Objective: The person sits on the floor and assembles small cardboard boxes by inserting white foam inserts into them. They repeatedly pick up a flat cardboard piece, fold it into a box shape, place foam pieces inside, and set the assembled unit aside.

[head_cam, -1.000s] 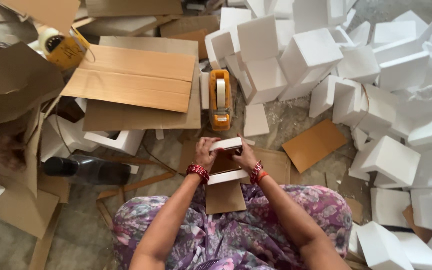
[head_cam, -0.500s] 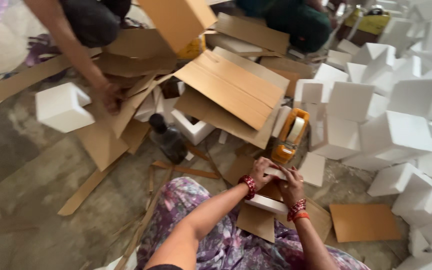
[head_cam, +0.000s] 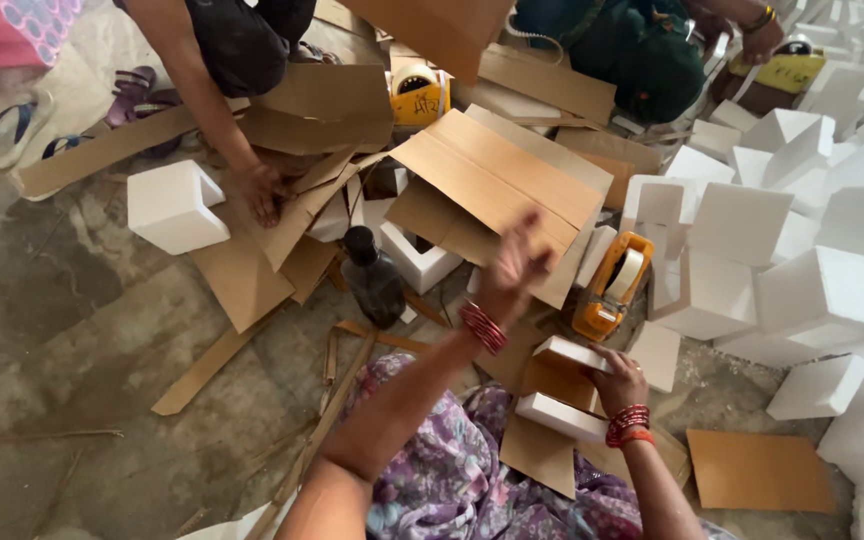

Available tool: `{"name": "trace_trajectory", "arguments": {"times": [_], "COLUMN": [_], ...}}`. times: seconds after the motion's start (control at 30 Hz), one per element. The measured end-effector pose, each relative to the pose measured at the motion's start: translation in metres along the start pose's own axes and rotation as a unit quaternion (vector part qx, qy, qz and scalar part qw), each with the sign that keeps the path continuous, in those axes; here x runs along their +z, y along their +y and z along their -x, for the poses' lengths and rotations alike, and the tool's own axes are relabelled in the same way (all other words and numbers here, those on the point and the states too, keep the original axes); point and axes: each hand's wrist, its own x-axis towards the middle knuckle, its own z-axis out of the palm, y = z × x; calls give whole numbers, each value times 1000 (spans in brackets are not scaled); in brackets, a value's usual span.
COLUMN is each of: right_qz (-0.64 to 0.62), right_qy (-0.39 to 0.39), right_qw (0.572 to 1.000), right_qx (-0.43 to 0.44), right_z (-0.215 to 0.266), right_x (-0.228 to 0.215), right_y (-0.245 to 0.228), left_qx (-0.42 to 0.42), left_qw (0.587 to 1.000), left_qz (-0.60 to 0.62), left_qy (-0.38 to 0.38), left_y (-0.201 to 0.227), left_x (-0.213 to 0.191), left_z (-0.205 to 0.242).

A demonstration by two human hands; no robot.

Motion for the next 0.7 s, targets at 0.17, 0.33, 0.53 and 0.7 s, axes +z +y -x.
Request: {"name": "trace_trajectory", "arguments": {"times": [0.17,0.33,0.53,0.7], "right_qz": [-22,-20,-28,-27], "right_qy": [30,35,40,35], "right_qw": [999,999,999,999], "right_qx": [-5,-4,-7,-7], "right_z": [5,5,4,1], "right_x": [0,-9,-8,-3], "right_y": [-8,-19,-17,-12], "left_qx": [269,245,158,61], "left_qw": [951,946,981,970], "left_qz": [7,149,114,-186], "left_qy": [150,151,-19,-141], "left_y": [132,173,123,41], "left_x": [-32,-22,33,43], "left_z": [-52,-90,-92,-13]}}
